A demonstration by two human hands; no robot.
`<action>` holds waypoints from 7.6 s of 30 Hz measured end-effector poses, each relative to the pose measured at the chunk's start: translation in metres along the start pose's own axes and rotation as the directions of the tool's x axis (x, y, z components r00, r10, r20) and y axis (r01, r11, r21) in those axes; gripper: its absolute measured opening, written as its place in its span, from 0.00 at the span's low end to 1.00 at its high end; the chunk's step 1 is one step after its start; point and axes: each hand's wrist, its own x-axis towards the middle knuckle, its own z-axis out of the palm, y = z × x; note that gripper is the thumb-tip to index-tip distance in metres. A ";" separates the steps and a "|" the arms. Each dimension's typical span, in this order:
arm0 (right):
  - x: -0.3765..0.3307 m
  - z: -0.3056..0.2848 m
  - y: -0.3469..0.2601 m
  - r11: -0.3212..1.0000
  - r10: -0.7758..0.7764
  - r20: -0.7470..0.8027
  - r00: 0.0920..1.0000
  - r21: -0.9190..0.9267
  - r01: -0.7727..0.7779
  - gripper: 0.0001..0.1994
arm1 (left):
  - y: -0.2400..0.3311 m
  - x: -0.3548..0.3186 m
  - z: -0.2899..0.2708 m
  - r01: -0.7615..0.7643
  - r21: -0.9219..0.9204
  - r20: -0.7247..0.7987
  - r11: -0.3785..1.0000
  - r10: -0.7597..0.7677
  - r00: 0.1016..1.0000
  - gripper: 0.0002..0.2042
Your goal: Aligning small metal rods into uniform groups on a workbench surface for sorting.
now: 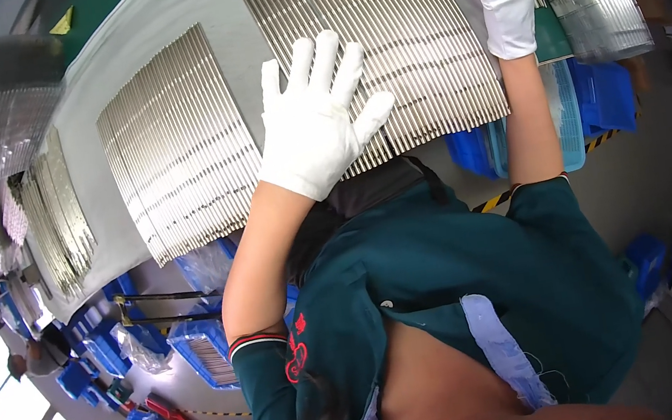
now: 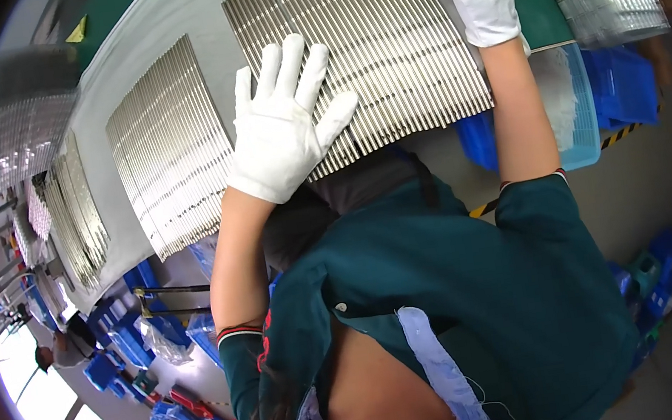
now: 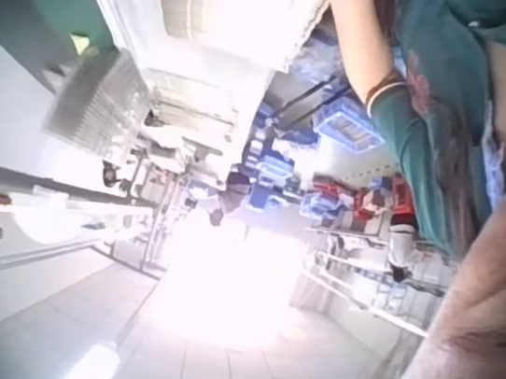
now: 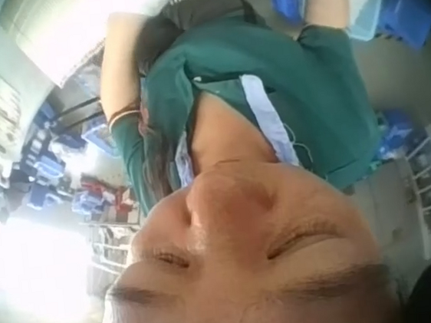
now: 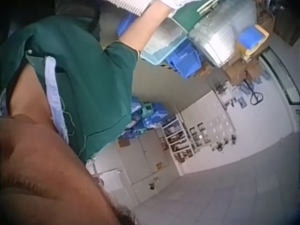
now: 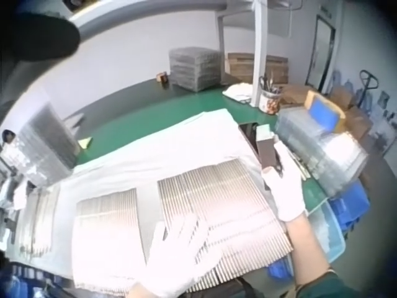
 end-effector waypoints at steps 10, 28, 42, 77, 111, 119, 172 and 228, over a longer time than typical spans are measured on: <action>-0.005 -0.002 -0.031 0.993 -0.056 0.061 0.997 0.108 0.049 0.38 | -0.016 -0.015 -0.021 0.013 0.179 0.063 0.984 -0.024 0.998 0.34; -0.004 -0.004 -0.041 0.979 -0.202 0.011 0.979 0.010 0.202 0.40 | -0.004 0.016 -0.011 -0.127 0.125 0.090 0.984 0.116 0.989 0.32; -0.003 0.003 -0.041 0.985 -0.169 0.010 0.986 0.030 0.168 0.40 | 0.022 0.045 0.019 -0.136 0.019 0.004 0.991 0.136 0.991 0.33; -0.003 0.006 -0.032 0.972 0.060 -0.005 0.998 0.227 -0.057 0.36 | 0.020 -0.020 -0.017 -0.134 -0.094 0.120 0.987 0.144 0.982 0.34; -0.080 -0.008 -0.125 0.737 0.010 0.907 0.421 -0.291 0.610 0.54 | -0.007 -0.110 -0.038 0.235 0.053 -0.042 0.971 -0.233 0.972 0.36; -0.088 -0.024 -0.124 0.779 -0.118 0.940 0.320 -0.112 0.617 0.41 | -0.003 -0.098 -0.038 0.197 0.013 -0.003 0.980 -0.197 0.980 0.36; -0.084 -0.052 -0.135 0.747 0.013 0.961 0.277 -0.194 0.637 0.31 | -0.004 -0.100 -0.039 0.228 -0.009 0.047 0.974 -0.228 0.973 0.36; -0.094 0.008 -0.153 0.782 -0.121 0.971 0.204 -0.033 0.623 0.32 | -0.001 -0.092 -0.042 0.233 -0.047 0.009 0.971 -0.233 0.972 0.36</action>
